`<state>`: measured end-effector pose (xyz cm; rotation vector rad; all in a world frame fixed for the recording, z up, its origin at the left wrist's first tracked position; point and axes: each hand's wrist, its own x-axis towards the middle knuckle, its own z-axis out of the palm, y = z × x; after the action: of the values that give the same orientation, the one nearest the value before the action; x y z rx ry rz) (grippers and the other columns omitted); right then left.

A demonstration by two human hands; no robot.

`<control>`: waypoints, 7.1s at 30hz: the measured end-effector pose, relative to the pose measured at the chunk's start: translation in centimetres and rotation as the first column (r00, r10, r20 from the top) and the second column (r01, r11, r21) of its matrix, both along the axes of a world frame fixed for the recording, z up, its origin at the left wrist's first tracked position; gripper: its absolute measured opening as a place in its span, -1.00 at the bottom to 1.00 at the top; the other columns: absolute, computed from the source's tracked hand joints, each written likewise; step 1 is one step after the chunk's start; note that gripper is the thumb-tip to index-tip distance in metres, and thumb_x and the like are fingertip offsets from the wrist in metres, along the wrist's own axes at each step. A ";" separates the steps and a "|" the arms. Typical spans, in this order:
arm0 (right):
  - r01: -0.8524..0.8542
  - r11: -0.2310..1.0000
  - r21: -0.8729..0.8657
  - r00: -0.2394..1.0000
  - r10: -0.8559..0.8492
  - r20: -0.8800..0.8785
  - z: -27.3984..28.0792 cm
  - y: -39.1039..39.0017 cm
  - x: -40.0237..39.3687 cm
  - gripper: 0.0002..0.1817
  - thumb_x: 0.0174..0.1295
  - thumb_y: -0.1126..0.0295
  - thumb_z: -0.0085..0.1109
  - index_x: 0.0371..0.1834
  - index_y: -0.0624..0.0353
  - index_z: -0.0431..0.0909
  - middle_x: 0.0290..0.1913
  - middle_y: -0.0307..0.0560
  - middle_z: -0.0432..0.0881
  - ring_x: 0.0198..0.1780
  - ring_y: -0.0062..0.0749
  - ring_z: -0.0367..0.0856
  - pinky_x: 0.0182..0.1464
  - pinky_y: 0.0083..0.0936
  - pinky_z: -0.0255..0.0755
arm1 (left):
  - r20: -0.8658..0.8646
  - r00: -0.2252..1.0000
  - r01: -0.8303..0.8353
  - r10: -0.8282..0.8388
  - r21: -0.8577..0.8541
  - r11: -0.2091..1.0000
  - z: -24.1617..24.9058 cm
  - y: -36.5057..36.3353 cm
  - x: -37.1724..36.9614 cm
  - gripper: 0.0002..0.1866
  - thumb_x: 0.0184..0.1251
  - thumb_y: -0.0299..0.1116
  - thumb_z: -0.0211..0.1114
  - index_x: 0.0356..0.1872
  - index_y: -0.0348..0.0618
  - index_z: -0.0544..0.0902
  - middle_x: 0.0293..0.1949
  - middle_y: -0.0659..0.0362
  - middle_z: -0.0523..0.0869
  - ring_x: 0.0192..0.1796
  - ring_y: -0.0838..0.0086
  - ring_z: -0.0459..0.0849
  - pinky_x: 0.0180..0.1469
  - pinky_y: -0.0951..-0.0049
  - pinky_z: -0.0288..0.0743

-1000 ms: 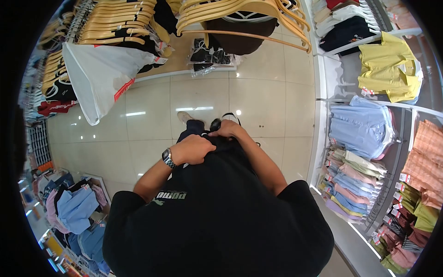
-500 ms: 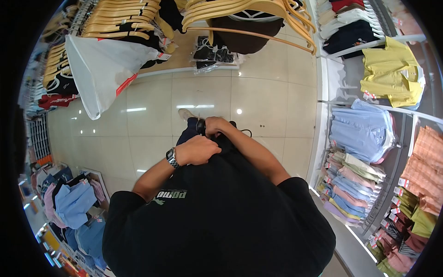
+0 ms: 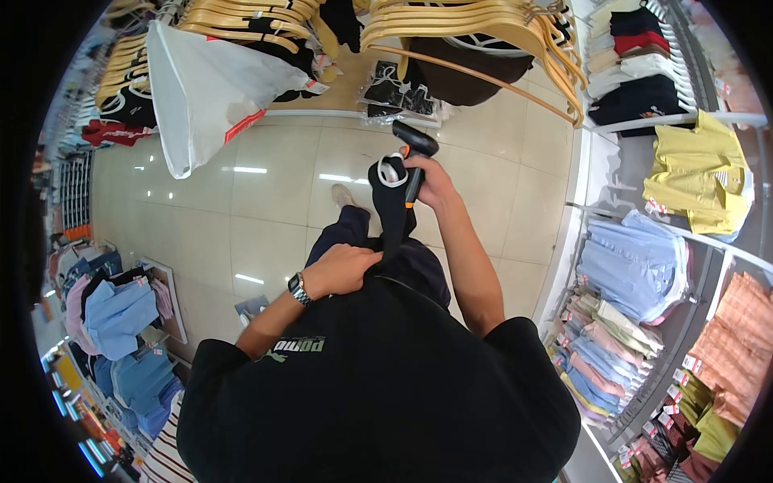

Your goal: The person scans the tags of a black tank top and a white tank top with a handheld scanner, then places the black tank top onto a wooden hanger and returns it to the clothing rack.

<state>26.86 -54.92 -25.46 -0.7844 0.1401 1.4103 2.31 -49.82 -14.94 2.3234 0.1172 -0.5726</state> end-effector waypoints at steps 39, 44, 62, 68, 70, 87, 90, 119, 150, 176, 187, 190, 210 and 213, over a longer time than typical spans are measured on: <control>-0.156 0.918 0.366 0.837 -0.074 0.543 16.4 -15.1 -6.6 -0.72 -0.13 0.62 0.25 -0.29 0.29 0.44 -0.54 -0.05 0.44 -0.52 -0.39 0.40 -0.45 -0.48 0.17 | 0.402 0.492 -0.624 0.773 -0.457 0.634 -6.8 14.0 -3.9 -0.65 0.46 -0.15 0.29 -0.31 -0.30 0.63 -0.51 0.26 0.53 -0.40 0.59 0.41 -0.27 0.53 0.34; -0.238 0.934 0.268 0.712 -0.020 0.702 15.0 -14.9 -7.3 -0.75 -0.21 0.60 0.26 -0.39 0.29 0.48 -0.50 -0.07 0.47 -0.46 -0.39 0.42 -0.38 -0.48 0.21 | 0.324 0.642 -0.537 0.695 -0.457 0.709 -4.3 16.6 -3.4 -0.65 0.31 -0.09 0.42 -0.31 -0.22 0.66 -0.54 0.25 0.51 -0.44 0.57 0.41 -0.36 0.49 0.30; -0.137 0.984 -0.111 0.546 0.168 0.821 15.0 -12.0 -10.4 -0.59 -0.01 0.63 0.36 -0.02 0.23 0.63 -0.10 -0.11 0.72 -0.09 -0.43 0.61 0.08 -0.45 0.47 | 0.031 0.747 -0.040 0.664 -0.995 0.092 7.7 15.1 -5.0 -0.68 0.64 -0.14 0.06 -0.19 -0.20 0.56 -0.60 0.28 0.49 -0.58 0.64 0.42 -0.38 0.51 0.44; -0.359 0.919 -0.159 0.486 0.330 0.809 14.7 -9.8 -12.5 -0.43 0.02 0.55 0.54 0.15 0.23 0.56 -0.09 -0.14 0.74 -0.03 -0.49 0.65 0.08 -0.45 0.52 | 0.109 0.718 -0.010 0.687 -0.986 0.167 9.9 14.2 -3.2 -0.64 0.64 -0.20 0.06 0.14 -0.33 0.52 -0.36 0.17 0.69 -0.60 0.63 0.50 -0.52 0.65 0.40; -0.365 0.926 -0.094 0.509 0.283 0.813 15.2 -9.3 -13.0 -0.43 0.00 0.59 0.53 0.14 0.24 0.56 -0.11 -0.15 0.74 -0.04 -0.50 0.66 0.06 -0.45 0.55 | 0.099 0.688 -0.037 0.719 -0.985 0.171 10.1 14.4 -2.8 -0.63 0.64 -0.20 0.06 0.17 -0.32 0.51 -0.30 0.16 0.71 -0.58 0.65 0.51 -0.50 0.65 0.42; 0.035 0.935 0.354 0.722 -0.269 0.637 14.8 -13.5 -10.9 -0.69 -0.14 0.62 0.41 -0.31 0.24 0.52 -0.38 -0.09 0.55 -0.29 -0.31 0.60 -0.11 -0.33 0.57 | -0.065 0.558 -0.210 0.827 -0.976 0.065 8.5 16.8 -4.5 -0.59 0.60 -0.26 0.07 0.29 -0.31 0.48 -0.05 0.18 0.74 -0.48 0.62 0.48 -0.41 0.55 0.43; -0.189 0.937 0.294 0.647 -0.106 0.755 14.8 -15.9 -9.8 -0.73 -0.14 0.60 0.43 -0.34 0.25 0.55 -0.32 0.04 0.62 -0.20 -0.24 0.66 -0.14 -0.30 0.53 | -0.117 0.508 -0.201 0.853 -0.979 -0.014 7.1 17.8 -4.3 -0.64 0.59 -0.31 0.07 0.26 -0.28 0.49 0.02 0.13 0.74 -0.39 0.59 0.57 -0.32 0.53 0.50; 0.070 0.971 -0.230 0.685 0.121 0.718 4.9 -8.1 8.3 -0.76 0.05 0.48 0.53 -0.29 0.17 0.63 -0.30 -0.27 0.64 -0.24 -0.57 0.58 -0.13 -0.54 0.45 | -0.218 0.432 -0.531 0.875 -0.846 0.051 6.0 14.4 5.3 -0.63 0.60 -0.38 0.01 0.28 -0.39 0.44 -0.15 0.03 0.72 -0.74 0.72 0.30 -0.73 0.72 0.18; -0.146 0.983 0.112 0.916 0.092 0.391 4.0 -3.2 -0.2 -0.79 0.10 0.59 0.37 -0.22 0.21 0.57 -0.23 -0.08 0.65 -0.08 -0.25 0.72 -0.04 -0.37 0.55 | -0.224 0.237 -0.498 0.945 -0.863 -0.079 3.8 8.0 -4.1 -0.60 0.60 -0.34 0.06 0.29 -0.40 0.48 -0.13 -0.01 0.78 -0.62 0.65 0.50 -0.55 0.66 0.41; -0.622 0.689 0.371 0.758 0.413 0.505 13.4 -1.3 -3.9 -0.44 0.02 0.66 0.29 0.18 0.34 0.48 -0.18 -0.02 0.68 -0.12 0.03 0.72 -0.04 -0.09 0.55 | -0.158 0.545 -0.143 0.824 -0.985 -0.095 6.6 7.1 -2.0 -0.44 0.58 -0.38 0.04 0.49 -0.37 0.20 0.22 -0.11 0.63 -0.57 0.65 0.53 -0.55 0.64 0.52; -0.785 0.461 0.414 0.599 0.395 0.696 17.6 -1.1 -5.4 -0.45 0.08 0.51 0.41 0.16 0.44 0.48 -0.12 0.23 0.71 -0.05 -0.03 0.73 0.00 -0.26 0.57 | -0.245 0.403 -0.135 0.882 -0.969 -0.207 5.8 7.3 -3.1 -0.58 0.55 -0.41 0.03 0.34 -0.34 0.39 0.26 0.01 0.63 -0.59 0.64 0.51 -0.56 0.60 0.50; -0.771 0.342 0.538 0.635 0.345 0.691 18.6 -0.8 -5.6 -0.42 0.11 0.51 0.40 0.22 0.44 0.44 -0.10 0.23 0.70 -0.03 -0.03 0.73 0.03 -0.20 0.58 | -0.274 0.404 -0.171 0.873 -0.960 -0.222 5.3 7.5 -3.1 -0.59 0.55 -0.41 -0.02 0.34 -0.30 0.40 0.27 0.02 0.63 -0.60 0.63 0.50 -0.59 0.60 0.46; -0.692 0.524 -0.497 0.049 0.720 0.692 14.7 -1.3 -7.8 -0.57 0.12 0.23 0.50 -0.04 0.29 0.68 -0.16 -0.09 0.78 -0.09 -0.40 0.66 0.09 -0.48 0.47 | -0.231 0.569 -0.045 0.789 -0.967 -0.251 9.7 5.0 -3.0 -0.43 0.56 -0.34 -0.08 0.51 -0.36 0.18 0.47 -0.12 0.36 -0.60 0.59 0.49 -0.62 0.59 0.47; -0.591 0.629 -0.505 -0.001 0.625 0.780 14.5 -1.1 -8.3 -0.55 0.09 0.16 0.51 -0.09 0.29 0.69 -0.30 -0.10 0.74 -0.22 -0.41 0.65 -0.10 -0.45 0.52 | -0.168 0.546 -0.074 0.821 -0.986 -0.152 10.3 5.0 -2.9 -0.45 0.54 -0.43 -0.05 0.48 -0.41 0.21 0.44 -0.15 0.41 -0.59 0.56 0.55 -0.59 0.57 0.51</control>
<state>18.54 -55.97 -10.94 -1.7446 -1.3214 1.4855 -0.58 -44.83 -4.59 0.6941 0.2528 0.4881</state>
